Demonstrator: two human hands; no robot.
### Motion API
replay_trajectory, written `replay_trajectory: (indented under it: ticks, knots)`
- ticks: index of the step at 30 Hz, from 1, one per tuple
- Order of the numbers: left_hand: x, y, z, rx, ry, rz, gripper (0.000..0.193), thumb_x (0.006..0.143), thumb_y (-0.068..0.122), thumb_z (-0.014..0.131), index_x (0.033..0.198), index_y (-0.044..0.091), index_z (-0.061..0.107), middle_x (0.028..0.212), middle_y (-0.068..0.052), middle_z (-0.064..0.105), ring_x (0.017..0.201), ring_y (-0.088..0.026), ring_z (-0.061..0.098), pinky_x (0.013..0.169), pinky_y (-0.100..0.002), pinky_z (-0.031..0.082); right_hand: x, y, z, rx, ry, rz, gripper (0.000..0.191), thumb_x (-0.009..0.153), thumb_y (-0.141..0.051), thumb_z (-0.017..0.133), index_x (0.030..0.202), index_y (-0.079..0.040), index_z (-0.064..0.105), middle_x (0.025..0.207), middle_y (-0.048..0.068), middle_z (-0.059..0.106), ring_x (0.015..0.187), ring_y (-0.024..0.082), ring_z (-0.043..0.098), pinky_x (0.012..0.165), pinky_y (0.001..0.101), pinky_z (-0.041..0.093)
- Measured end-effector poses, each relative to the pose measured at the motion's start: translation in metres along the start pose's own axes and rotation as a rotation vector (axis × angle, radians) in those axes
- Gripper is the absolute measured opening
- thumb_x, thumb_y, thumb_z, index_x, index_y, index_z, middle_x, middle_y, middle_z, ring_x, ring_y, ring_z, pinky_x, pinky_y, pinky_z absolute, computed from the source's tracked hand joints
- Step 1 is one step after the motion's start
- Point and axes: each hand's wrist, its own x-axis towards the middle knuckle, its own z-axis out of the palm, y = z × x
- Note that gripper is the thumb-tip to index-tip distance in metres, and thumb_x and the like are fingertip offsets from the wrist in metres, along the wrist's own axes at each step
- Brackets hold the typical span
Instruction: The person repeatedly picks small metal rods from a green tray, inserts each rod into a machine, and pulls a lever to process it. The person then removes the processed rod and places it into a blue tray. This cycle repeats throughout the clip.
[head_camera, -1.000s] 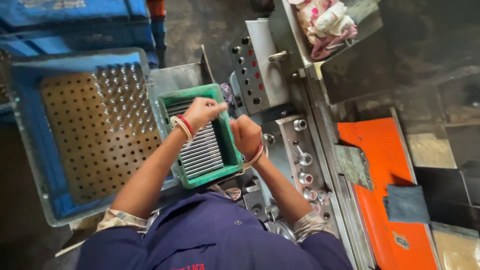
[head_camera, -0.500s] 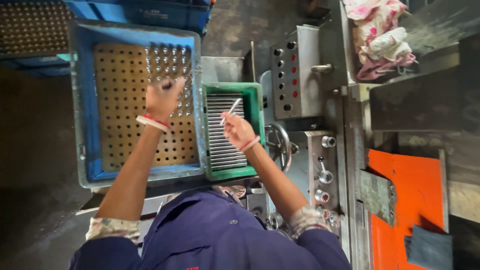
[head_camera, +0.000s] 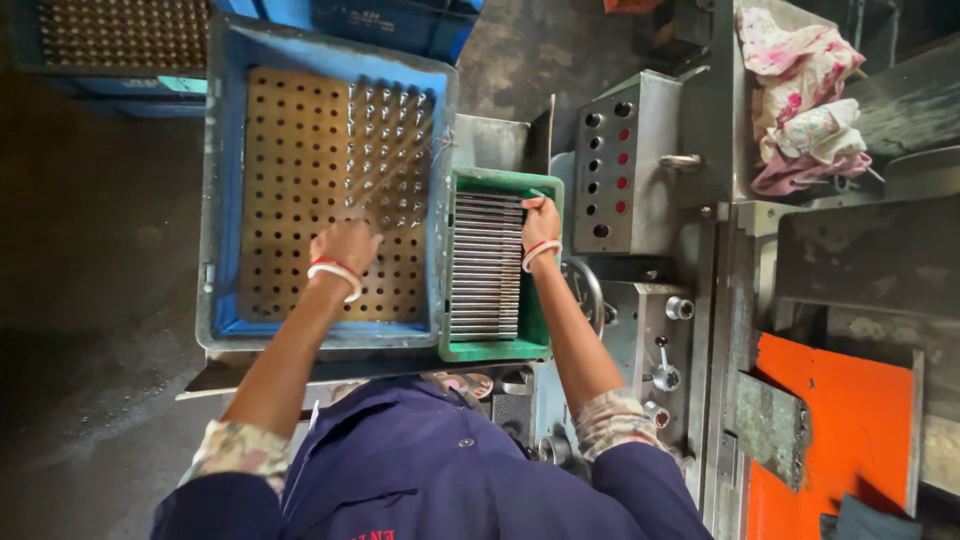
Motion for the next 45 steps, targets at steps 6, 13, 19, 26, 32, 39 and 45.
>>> replay_trajectory:
  ticks: [6,13,19,26,32,39,45]
  knots:
    - [0.026,0.031,0.007,0.117,0.131,0.094,0.025,0.097,0.019,0.056,0.094,0.010,0.079,0.096,-0.017,0.076,0.091,-0.037,0.075,0.076,-0.051,0.061,-0.002,0.006,-0.009,0.002,-0.102,-0.095,0.015,0.095,0.001,0.055,0.095,-0.004,0.069,0.096,0.011,0.075,0.093,0.025,0.071,0.085,0.0343,0.053]
    - [-0.003,0.038,-0.033,0.204,0.235,0.241,0.039,0.102,0.042,0.055,0.095,0.010,0.076,0.089,-0.015,0.077,0.078,-0.036,0.074,0.068,-0.050,0.059,-0.047,0.006,-0.039,0.413,-0.149,0.144,0.009,0.096,-0.006,0.067,0.100,0.000,0.074,0.087,0.002,0.071,0.075,0.006,0.061,0.068,0.0231,0.048]
    - [-0.052,0.052,-0.095,-0.372,0.157,0.516,0.046,0.092,0.055,0.066,0.090,0.012,0.081,0.064,-0.009,0.071,0.060,-0.026,0.069,0.061,-0.042,0.054,-0.086,-0.039,-0.066,0.339,-0.489,-0.012,0.023,0.092,-0.017,0.073,0.110,-0.003,0.074,0.091,-0.005,0.073,0.078,0.002,0.060,0.069,0.0210,0.049]
    - [-0.054,0.094,-0.026,-1.187,-0.243,0.211,0.052,0.095,0.055,0.069,0.076,0.007,0.069,0.054,0.003,0.049,0.047,-0.012,0.048,0.046,-0.029,0.037,-0.132,-0.065,-0.123,0.281,-0.533,-0.216,0.025,0.108,-0.023,0.053,0.098,-0.002,0.063,0.083,0.003,0.063,0.079,0.011,0.058,0.072,0.0291,0.048]
    - [-0.048,0.117,0.026,-1.816,-0.676,0.124,0.030,0.104,0.032,0.063,0.087,0.008,0.060,0.078,-0.002,0.060,0.068,-0.015,0.062,0.070,-0.035,0.059,-0.173,-0.072,-0.170,-0.070,-0.347,-0.188,0.025,0.105,-0.019,0.056,0.087,-0.002,0.057,0.075,0.014,0.054,0.065,0.028,0.053,0.063,0.0408,0.042]
    - [-0.092,0.168,0.030,-1.863,-0.880,-0.008,0.023,0.103,0.025,0.053,0.091,0.007,0.062,0.083,-0.007,0.066,0.083,-0.022,0.070,0.083,-0.044,0.063,-0.225,-0.087,-0.171,-0.355,0.000,-0.474,0.016,0.101,-0.017,0.060,0.093,-0.003,0.057,0.086,0.016,0.059,0.083,0.038,0.060,0.075,0.0470,0.047]
    - [-0.139,0.208,0.016,-1.627,-0.408,0.261,0.017,0.104,0.024,0.062,0.099,0.008,0.062,0.076,-0.001,0.056,0.062,-0.015,0.052,0.058,-0.036,0.045,-0.259,-0.081,-0.184,-0.255,-0.054,-0.336,0.029,0.093,-0.029,0.070,0.097,0.000,0.065,0.082,0.014,0.060,0.077,0.034,0.061,0.069,0.0431,0.048]
